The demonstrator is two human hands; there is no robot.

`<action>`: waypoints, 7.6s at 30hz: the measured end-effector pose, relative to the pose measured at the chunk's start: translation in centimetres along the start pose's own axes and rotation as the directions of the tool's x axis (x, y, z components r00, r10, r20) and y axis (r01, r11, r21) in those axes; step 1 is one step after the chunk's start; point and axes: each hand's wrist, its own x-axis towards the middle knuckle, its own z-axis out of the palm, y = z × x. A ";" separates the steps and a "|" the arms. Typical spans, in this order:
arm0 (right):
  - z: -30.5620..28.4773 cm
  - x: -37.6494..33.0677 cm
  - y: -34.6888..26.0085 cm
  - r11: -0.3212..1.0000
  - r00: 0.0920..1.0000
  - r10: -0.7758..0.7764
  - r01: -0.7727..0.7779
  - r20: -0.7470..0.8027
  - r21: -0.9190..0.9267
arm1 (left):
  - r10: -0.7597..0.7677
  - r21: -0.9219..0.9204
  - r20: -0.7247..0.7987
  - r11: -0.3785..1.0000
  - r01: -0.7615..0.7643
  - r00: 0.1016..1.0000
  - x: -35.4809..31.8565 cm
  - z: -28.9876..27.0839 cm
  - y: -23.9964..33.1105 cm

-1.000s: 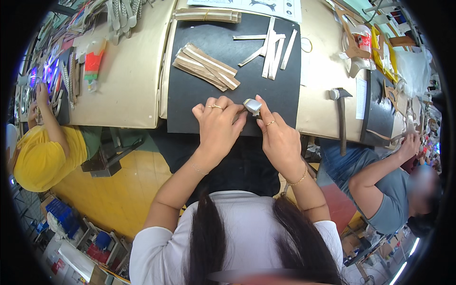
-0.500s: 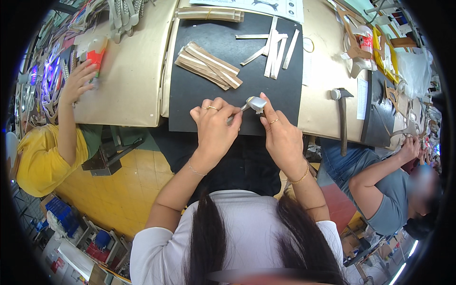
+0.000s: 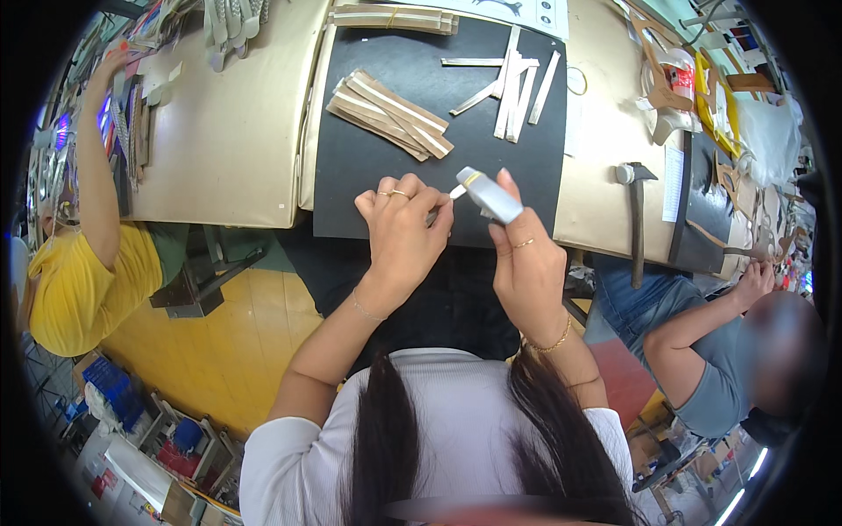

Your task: The person repeatedly picks up small wooden strips, applies glue from a bottle, and presses them onto a small metal fixture. The process is repeated for multiple strips in a workshop setting with other workers visible in the background.

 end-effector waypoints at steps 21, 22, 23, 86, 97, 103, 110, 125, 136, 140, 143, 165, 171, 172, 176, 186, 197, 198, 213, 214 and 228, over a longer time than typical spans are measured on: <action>0.1 -0.4 -0.3 0.993 0.983 0.080 -0.066 0.163 -0.093 | -0.040 -0.052 -0.009 0.998 0.039 0.999 -0.9 -0.9 -0.9; 0.1 -0.5 -0.6 0.996 0.988 0.070 -0.063 0.135 -0.061 | -0.041 -0.053 -0.011 0.998 0.041 0.999 -0.9 -0.9 -0.8; 0.2 -0.5 -0.7 1.000 0.998 0.002 -0.002 0.057 -0.011 | -0.047 -0.045 -0.002 0.998 0.047 0.999 -0.9 -0.9 -0.8; 1.1 0.4 0.1 0.975 0.973 0.113 -0.069 0.200 -0.213 | -0.028 -0.049 -0.003 0.998 0.028 1.000 -0.1 -1.1 -1.1; 0.1 0.6 -1.0 0.997 0.995 0.047 -0.042 0.088 -0.062 | -0.046 -0.063 0.001 0.997 0.045 0.999 -0.3 -1.1 -1.1; 0.2 1.1 -1.2 0.999 0.997 0.026 -0.023 0.076 -0.039 | -0.029 -0.039 -0.013 0.999 0.028 1.000 -0.2 -1.1 -1.0; 0.4 0.6 -0.9 0.992 0.973 0.054 -0.028 0.224 -0.120 | -0.017 -0.028 -0.026 0.999 0.016 1.000 -0.2 -0.8 -1.2; 0.2 0.9 0.0 0.993 0.993 0.049 -0.037 0.107 -0.109 | 0.092 -0.028 -0.065 0.995 -0.094 0.994 0.6 -0.3 -0.8; -0.1 1.2 0.2 0.983 0.963 0.151 -0.123 0.224 -0.135 | 0.056 -0.049 -0.047 0.997 -0.058 0.997 0.7 -0.5 -1.0; -0.1 1.1 0.4 0.988 0.970 0.132 -0.111 0.205 -0.109 | 0.073 -0.033 -0.056 0.997 -0.075 0.996 0.7 -0.3 -1.1; -0.2 1.0 0.4 0.992 0.989 0.072 -0.058 0.128 -0.114 | 0.072 -0.039 -0.054 0.996 -0.074 0.996 0.7 -0.3 -1.1; -0.3 0.9 0.4 0.994 0.993 0.109 -0.107 0.042 -0.039 | 0.057 -0.053 -0.022 0.997 -0.058 0.998 0.8 -0.3 -1.2; -0.5 1.2 0.1 0.995 0.994 0.091 -0.088 0.067 -0.050 | 0.057 -0.070 -0.038 0.996 -0.060 0.998 0.8 -0.2 -1.3; -0.6 1.1 0.0 0.997 0.997 0.069 -0.068 0.041 -0.028 | 0.053 -0.067 -0.035 0.996 -0.056 0.998 0.8 -0.2 -1.2; -0.5 1.1 -0.8 1.000 1.000 0.028 -0.028 0.008 -0.008 | 0.051 -0.068 -0.027 0.996 -0.053 0.998 0.8 -0.3 -1.3; 0.0 1.0 -0.7 0.997 0.997 0.033 -0.028 0.064 -0.067 | 0.058 -0.047 -0.034 0.997 -0.060 0.998 0.7 -0.3 -1.2; -0.4 0.8 -1.0 0.998 0.997 0.065 -0.064 0.037 -0.019 | 0.015 -0.057 -0.024 0.998 -0.016 1.000 0.2 -0.7 -1.4; -0.4 0.8 -1.3 0.999 0.999 0.035 -0.034 0.032 -0.013 | 0.009 -0.056 -0.011 0.998 -0.009 1.000 0.1 -0.8 -1.4; 0.6 0.3 -1.0 0.978 0.957 0.083 -0.024 0.279 -0.209 | 0.020 -0.051 -0.065 0.998 -0.024 0.998 -0.5 -1.1 -1.8; 0.6 0.3 -0.9 0.981 0.961 0.079 -0.027 0.266 -0.194 | 0.028 -0.047 -0.058 0.998 -0.031 0.998 -0.6 -1.2 -1.9; 0.6 0.2 -1.1 0.980 0.951 0.068 -0.006 0.302 -0.199 | 0.182 0.038 -0.089 0.983 -0.179 0.979 -1.5 -1.3 -2.8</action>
